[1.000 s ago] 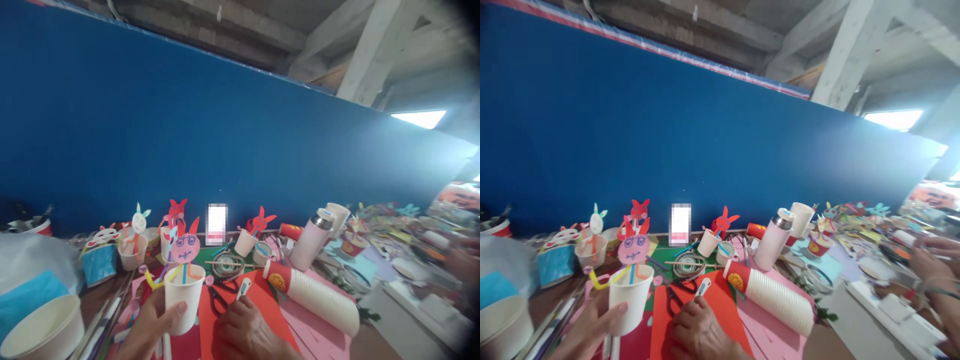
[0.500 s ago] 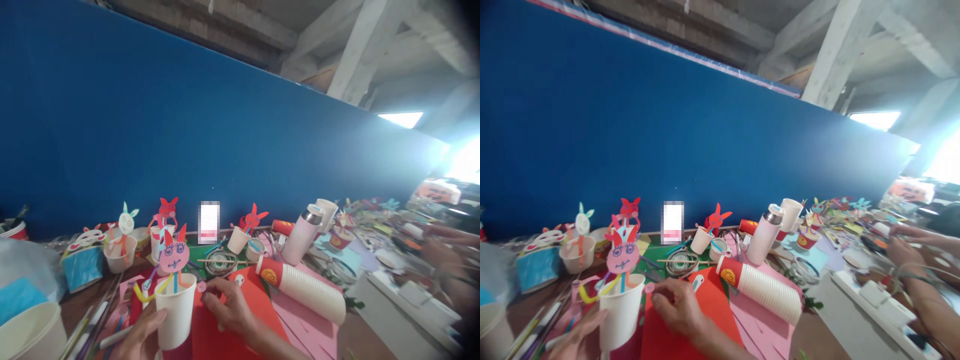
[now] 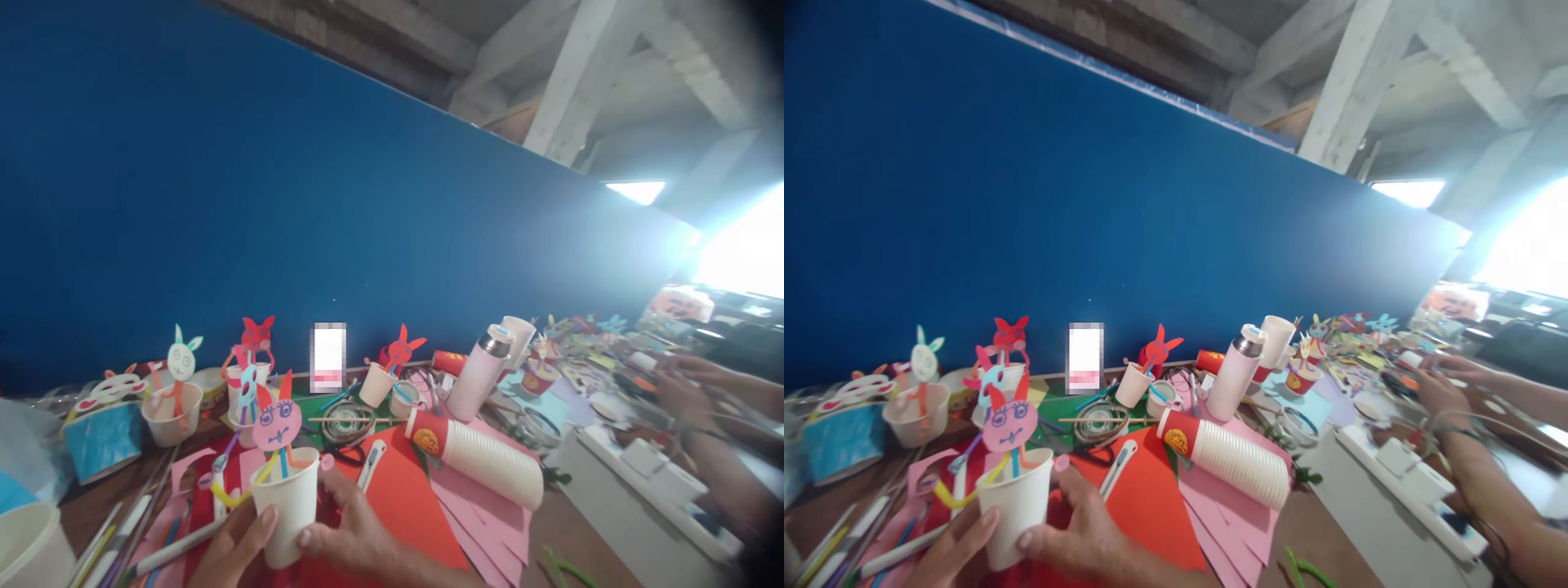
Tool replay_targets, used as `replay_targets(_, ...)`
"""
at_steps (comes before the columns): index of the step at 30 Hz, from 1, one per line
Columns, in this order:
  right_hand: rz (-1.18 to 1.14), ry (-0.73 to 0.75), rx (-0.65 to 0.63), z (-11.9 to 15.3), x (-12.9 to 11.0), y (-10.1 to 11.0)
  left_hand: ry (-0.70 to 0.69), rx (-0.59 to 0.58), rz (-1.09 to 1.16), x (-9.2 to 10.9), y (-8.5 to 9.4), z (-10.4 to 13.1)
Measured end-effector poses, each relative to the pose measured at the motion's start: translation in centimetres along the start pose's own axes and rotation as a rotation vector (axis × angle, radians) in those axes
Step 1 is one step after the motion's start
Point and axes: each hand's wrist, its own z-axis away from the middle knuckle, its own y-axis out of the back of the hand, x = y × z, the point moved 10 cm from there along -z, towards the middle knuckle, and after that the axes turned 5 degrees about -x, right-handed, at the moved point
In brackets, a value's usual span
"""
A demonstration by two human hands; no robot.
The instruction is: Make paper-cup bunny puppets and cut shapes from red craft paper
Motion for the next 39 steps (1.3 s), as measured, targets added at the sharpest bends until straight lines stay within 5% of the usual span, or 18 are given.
replay_targets(5,-0.04,-0.046,0.053,0.5,1.8,0.4,-0.027,0.038,-0.026,-0.3,0.8,-0.4)
replay_targets(10,-0.139,-0.032,0.071,0.6,2.7,0.4,0.017,-0.121,0.095,-0.7,-1.1,-0.2)
replay_targets(14,-0.137,-0.041,0.112,0.8,3.2,0.8,0.056,-0.079,0.108,-0.1,-1.8,0.7)
replay_targets(19,-0.104,0.004,0.109,1.1,2.4,0.8,0.064,-0.173,-0.033,0.6,-3.0,1.3)
replay_targets(27,0.107,-0.022,0.04,1.1,1.6,0.5,-0.062,-0.088,-0.162,1.2,-1.3,-0.1)
replay_targets(32,0.516,0.011,0.13,0.6,0.3,3.6,-0.108,0.032,-0.148,2.1,0.2,-0.6)
replay_targets(36,1.116,0.087,0.354,-0.2,-3.5,8.3,-0.116,0.063,-0.143,2.5,0.7,-0.8)
replay_targets(39,1.235,0.066,0.483,-0.4,-5.3,12.7,-0.124,0.068,-0.138,2.4,1.0,-0.9)
